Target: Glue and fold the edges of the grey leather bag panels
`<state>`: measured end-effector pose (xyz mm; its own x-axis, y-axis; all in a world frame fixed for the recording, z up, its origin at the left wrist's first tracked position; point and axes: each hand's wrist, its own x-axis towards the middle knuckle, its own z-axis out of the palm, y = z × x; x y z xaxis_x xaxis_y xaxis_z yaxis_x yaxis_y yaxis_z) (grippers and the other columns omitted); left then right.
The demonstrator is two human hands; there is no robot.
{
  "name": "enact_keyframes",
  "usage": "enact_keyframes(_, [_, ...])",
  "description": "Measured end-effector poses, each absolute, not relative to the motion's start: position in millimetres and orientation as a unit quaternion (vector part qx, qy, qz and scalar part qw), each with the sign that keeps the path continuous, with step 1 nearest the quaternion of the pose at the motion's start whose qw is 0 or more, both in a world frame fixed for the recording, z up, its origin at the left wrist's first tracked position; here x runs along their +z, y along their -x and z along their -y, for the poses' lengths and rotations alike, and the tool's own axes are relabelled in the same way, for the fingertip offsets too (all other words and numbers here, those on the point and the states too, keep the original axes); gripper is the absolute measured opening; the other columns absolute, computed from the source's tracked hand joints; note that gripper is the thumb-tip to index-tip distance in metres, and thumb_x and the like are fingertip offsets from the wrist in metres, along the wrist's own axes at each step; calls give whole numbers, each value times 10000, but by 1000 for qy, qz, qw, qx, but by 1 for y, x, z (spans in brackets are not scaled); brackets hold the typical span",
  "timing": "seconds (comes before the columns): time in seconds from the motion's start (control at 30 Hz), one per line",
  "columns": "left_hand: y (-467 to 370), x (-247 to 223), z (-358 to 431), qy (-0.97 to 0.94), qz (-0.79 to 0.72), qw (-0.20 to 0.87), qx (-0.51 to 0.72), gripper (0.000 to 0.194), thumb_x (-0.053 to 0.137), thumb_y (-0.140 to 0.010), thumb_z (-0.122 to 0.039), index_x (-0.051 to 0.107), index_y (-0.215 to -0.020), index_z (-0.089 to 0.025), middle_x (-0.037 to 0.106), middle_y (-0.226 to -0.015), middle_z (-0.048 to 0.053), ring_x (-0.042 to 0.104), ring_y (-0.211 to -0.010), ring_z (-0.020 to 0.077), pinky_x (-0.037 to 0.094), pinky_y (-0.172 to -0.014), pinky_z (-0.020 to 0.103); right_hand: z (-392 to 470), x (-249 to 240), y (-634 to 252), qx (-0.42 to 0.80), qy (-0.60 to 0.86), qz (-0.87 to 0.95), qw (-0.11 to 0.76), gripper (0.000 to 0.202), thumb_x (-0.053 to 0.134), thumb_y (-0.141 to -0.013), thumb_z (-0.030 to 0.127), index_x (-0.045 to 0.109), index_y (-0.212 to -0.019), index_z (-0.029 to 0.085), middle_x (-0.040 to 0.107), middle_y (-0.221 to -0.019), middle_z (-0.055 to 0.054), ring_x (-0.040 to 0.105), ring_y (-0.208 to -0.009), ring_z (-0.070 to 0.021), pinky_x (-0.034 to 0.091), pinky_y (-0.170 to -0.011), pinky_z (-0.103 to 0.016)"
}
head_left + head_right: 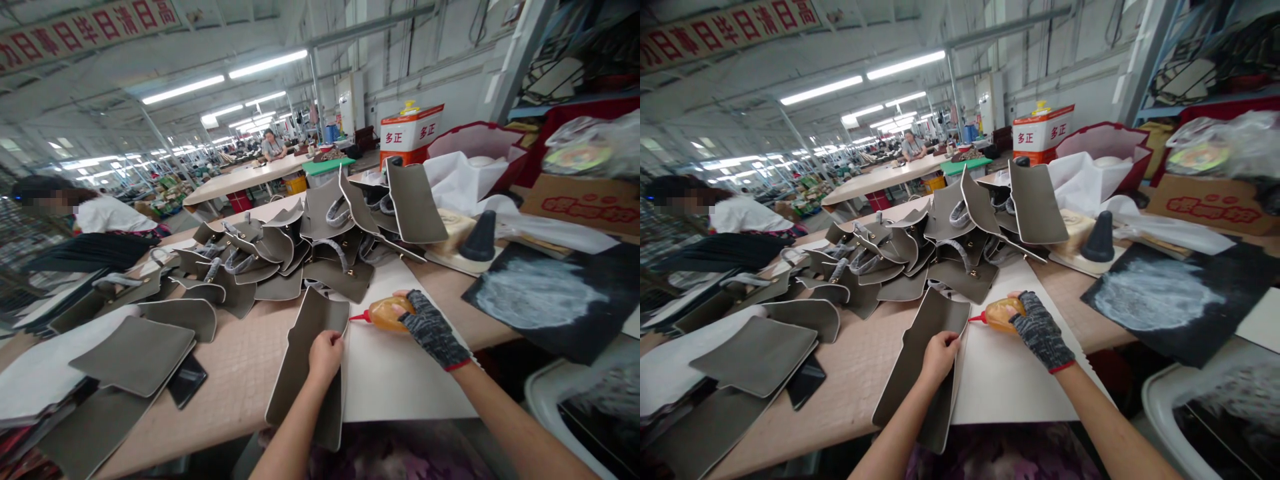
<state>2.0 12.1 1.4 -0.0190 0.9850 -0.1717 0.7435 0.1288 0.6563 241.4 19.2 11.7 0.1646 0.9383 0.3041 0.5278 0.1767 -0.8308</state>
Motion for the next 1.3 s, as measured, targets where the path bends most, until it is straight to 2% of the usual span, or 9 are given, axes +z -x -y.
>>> enact_keyframes(0.27, [-2, 3, -11, -631, -682, 308, 203, 219, 511, -757, -203, 693, -872, -160, 704, -898, 63, 628, -847, 185, 446, -751, 243, -10, 19, -238, 222, 612, 610, 451, 331, 455, -793, 401, 525, -1030, 180, 592, -1009, -103, 578, -935, -241, 459, -867, -397])
enact_keyframes(0.67, [0, -4, -13, -638, -678, 302, 205, 221, 517, -772, -238, 693, -885, -165, 702, -931, 68, 626, -867, 192, 447, -752, 248, 15, 22, -235, 245, 612, 614, 434, 307, 445, -813, 412, 530, -1003, 186, 610, -942, -81, 597, -854, -206, 484, -807, -348])
enact_keyframes(0.93, [-1, -4, -12, -641, -678, 296, 206, 231, 516, -776, -229, 692, -910, -164, 703, -946, 64, 628, -872, 184, 449, -762, 239, 31, 19, -231, 278, 609, 604, 433, 316, 467, -790, 414, 539, -1005, 194, 619, -994, -87, 594, -931, -229, 469, -867, -378])
enact_keyframes(1.17, [-1, -2, -10, -646, -675, 292, 206, 230, 516, -780, -235, 690, -913, -165, 702, -939, 63, 626, -865, 180, 449, -749, 235, 44, 24, -224, 289, 608, 590, 447, 285, 477, -779, 416, 548, -966, 213, 641, -949, -79, 614, -888, -233, 488, -849, -386])
enact_keyframes(1.3, [-1, -2, -10, -647, -674, 290, 207, 228, 517, -785, -236, 686, -919, -164, 702, -937, 63, 626, -866, 176, 447, -752, 231, 51, 21, -224, 307, 600, 605, 425, 299, 481, -784, 423, 556, -971, 203, 643, -954, -82, 610, -904, -230, 489, -845, -365])
